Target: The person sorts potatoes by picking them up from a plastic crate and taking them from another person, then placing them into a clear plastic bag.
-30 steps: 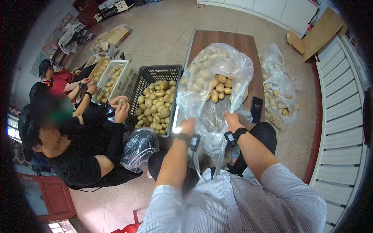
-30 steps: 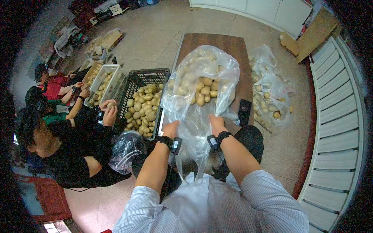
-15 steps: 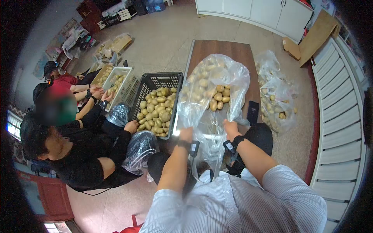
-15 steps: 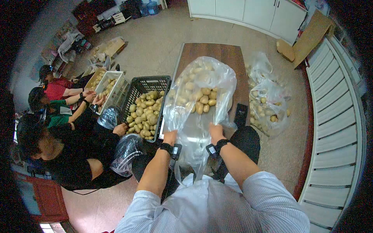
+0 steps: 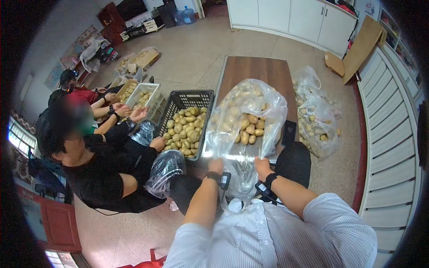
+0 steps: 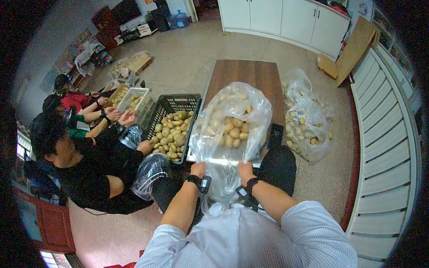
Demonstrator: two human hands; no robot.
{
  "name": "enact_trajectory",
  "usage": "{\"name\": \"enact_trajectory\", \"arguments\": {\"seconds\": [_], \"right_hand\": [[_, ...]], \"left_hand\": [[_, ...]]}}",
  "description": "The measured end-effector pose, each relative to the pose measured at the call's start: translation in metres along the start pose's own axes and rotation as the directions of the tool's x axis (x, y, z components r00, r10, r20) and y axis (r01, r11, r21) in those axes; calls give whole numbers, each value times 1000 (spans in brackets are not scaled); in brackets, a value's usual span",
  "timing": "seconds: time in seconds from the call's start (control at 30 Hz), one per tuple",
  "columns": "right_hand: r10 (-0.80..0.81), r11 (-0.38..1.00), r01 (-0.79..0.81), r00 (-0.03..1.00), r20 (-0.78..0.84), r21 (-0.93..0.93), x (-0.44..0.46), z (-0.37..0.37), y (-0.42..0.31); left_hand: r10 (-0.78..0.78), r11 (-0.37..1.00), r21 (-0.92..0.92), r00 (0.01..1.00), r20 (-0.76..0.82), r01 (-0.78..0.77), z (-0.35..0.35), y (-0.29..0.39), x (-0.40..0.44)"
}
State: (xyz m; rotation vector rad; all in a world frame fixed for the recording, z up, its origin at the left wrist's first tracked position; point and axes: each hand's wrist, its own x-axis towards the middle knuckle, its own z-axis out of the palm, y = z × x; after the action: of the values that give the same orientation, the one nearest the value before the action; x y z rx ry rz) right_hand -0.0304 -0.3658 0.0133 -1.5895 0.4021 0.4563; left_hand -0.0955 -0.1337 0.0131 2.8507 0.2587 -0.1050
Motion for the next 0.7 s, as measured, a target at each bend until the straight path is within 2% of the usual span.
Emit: {"name": "enact_trajectory", "arguments": {"seconds": [0.03,0.07,0.13,0.17,0.23,0.37,0.4,0.43,0.47,0.5,0.53,0.57,0.6,0.63,0.67,0.7], "right_hand": [[-28,997,26,999,26,74,-6,1,2],[-31,997,28,999,30,75,-5,1,8],[-53,998,53,999,-11,31,7,2,24],[-54,998,54,998,-12,33,-4,2,10],[123,985,-132,989,-86,-113,-39,2,-33],[164,979,-171,984,-67,-114,-27,-2,-15],[63,990,-63,998,-8,-127,-8,-2,12],[-39,990,45,998,52,-133,3,-2,27],[-37,990,44,998,52,-135,0,-2,23],[-48,971,46,999,-3,-233,-9,0,14],[-58,944,37,997,-54,-328,-18,0,1],[-56,944,35,997,-53,-328,-30,-1,-14],[-64,921,32,995,-70,-388,-45,-5,-33],[-73,895,26,993,-89,-446,-57,-8,-49],[-105,846,84,994,-10,-527,-61,-15,-59],[-103,845,82,995,-10,-528,-60,-19,-64]], "left_hand": [[-36,998,-49,999,-17,35,-1,1,-3],[-39,998,-47,999,-21,38,4,0,-4],[-152,975,-170,987,-49,142,19,-6,-1],[-150,976,-168,987,-51,140,15,-5,-2],[-131,979,-149,988,84,142,-1,-1,-3],[-127,990,-48,987,96,132,-12,8,-6],[-375,862,-337,924,77,378,-12,12,-5],[-487,743,-470,867,108,476,-9,12,-3],[-591,595,-591,795,136,544,-5,12,0],[-682,414,-741,719,132,529,1,8,4],[-725,315,-800,674,144,510,5,6,8],[-764,217,-852,626,156,476,6,6,11],[-831,389,-781,552,-68,489,-2,15,11],[-830,535,-668,472,-299,518,-13,24,10],[-830,534,-667,473,-296,519,-45,38,2],[-740,617,-664,599,-306,422,-91,55,-10]]}}
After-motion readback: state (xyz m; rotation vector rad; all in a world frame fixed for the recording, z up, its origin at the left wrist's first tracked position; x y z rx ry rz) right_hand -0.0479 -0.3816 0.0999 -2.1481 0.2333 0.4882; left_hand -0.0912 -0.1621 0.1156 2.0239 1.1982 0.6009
